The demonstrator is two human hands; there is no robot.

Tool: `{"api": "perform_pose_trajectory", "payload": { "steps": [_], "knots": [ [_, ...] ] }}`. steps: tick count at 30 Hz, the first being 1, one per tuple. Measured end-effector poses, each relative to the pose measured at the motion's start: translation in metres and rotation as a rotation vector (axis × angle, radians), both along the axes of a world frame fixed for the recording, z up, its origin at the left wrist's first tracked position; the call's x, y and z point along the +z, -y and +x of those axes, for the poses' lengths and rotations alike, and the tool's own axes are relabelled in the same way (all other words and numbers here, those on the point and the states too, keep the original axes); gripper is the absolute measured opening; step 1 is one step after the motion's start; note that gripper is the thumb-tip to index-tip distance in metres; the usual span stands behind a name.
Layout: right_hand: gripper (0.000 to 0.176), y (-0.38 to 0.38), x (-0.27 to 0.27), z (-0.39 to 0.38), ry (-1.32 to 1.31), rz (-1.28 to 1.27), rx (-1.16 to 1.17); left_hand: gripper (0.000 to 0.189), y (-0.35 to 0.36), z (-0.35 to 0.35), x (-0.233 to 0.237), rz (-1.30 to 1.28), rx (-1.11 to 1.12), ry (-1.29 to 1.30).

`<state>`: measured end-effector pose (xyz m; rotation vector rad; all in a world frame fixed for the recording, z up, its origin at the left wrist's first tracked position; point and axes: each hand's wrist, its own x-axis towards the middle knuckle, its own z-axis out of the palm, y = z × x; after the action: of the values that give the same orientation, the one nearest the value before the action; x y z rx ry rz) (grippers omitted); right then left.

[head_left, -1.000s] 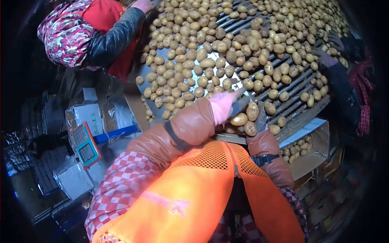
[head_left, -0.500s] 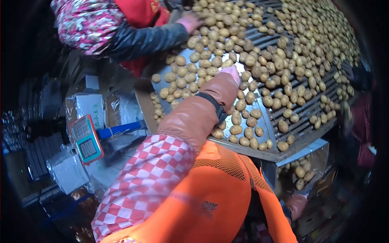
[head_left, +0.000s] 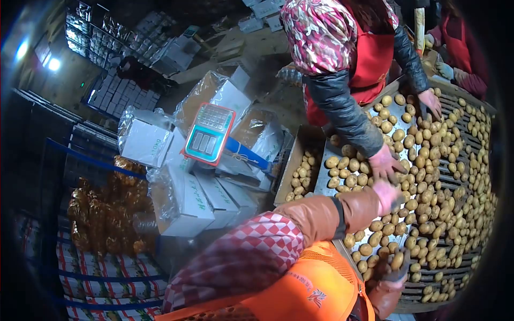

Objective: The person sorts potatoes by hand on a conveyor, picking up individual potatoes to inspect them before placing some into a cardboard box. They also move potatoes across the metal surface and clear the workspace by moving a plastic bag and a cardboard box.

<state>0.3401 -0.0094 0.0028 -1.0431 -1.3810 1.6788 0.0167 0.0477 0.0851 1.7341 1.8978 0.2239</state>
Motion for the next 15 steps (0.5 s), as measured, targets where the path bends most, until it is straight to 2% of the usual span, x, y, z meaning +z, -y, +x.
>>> {"api": "perform_pose_trajectory", "payload": {
  "steps": [1, 2, 3, 4, 5, 6, 7, 8, 9, 10, 11, 12, 13, 14, 15],
  "knots": [
    [0.047, -0.005, 0.015, 0.027, 0.337, 0.54, 0.071, 0.021, -0.016, -0.025, -0.03, 0.021, 0.017, -0.191],
    [0.046, -0.011, 0.02, 0.055, 0.683, 1.077, 0.144, 0.03, -0.024, -0.046, -0.015, -0.129, 0.258, 0.099],
    [0.044, -0.004, 0.021, 0.091, 0.724, 0.874, 0.091, 0.055, -0.009, -0.06, -0.028, 0.151, 0.113, -0.199],
    [0.042, 0.007, 0.013, 0.132, 0.628, 0.277, -0.067, 0.072, -0.008, -0.062, -0.04, 0.244, 0.134, -0.264],
    [0.04, 0.012, 0.005, 0.177, 0.39, -0.29, -0.38, 0.062, 0.0, -0.059, -0.05, 0.405, 0.142, -0.313],
    [0.038, 0.019, 0.008, 0.219, 0.282, -0.492, -0.616, 0.052, 0.002, -0.052, -0.038, 0.174, 0.1, -0.184],
    [0.036, 0.03, -0.001, 0.271, 0.216, -0.581, -0.763, 0.065, -0.002, -0.042, -0.098, -0.068, 0.088, -0.249],
    [0.038, 0.039, 0.06, 0.216, 0.341, -0.557, -0.858, 0.039, 0.041, -0.05, -0.053, 0.411, -0.082, 0.066],
    [0.04, 0.048, 0.088, 0.199, 0.879, -0.236, -0.725, 0.04, 0.053, -0.045, -0.031, 0.275, -0.165, 0.106],
    [0.04, 0.044, 0.067, 0.218, 0.292, -0.39, -0.801, 0.048, 0.056, -0.031, -0.105, 0.177, -0.072, -0.139],
    [0.039, 0.028, 0.085, 0.168, -0.018, -0.64, -1.025, 0.058, 0.076, -0.038, -0.105, 0.229, -0.106, -0.16],
    [0.038, 0.02, 0.082, 0.148, -0.221, -0.65, -1.016, 0.057, 0.084, -0.048, -0.068, 0.046, -0.107, -0.079],
    [0.039, 0.036, 0.082, 0.1, 0.473, -0.145, -0.69, 0.058, 0.092, -0.053, -0.055, 0.184, -0.068, -0.118],
    [0.041, 0.031, 0.033, 0.114, 0.506, 0.017, -0.601, 0.06, 0.101, -0.054, -0.049, 0.326, -0.016, -0.171],
    [0.043, 0.024, 0.056, 0.066, 0.372, -0.164, -0.658, 0.06, 0.105, -0.049, -0.056, 0.33, -0.019, -0.172]
  ]
}}
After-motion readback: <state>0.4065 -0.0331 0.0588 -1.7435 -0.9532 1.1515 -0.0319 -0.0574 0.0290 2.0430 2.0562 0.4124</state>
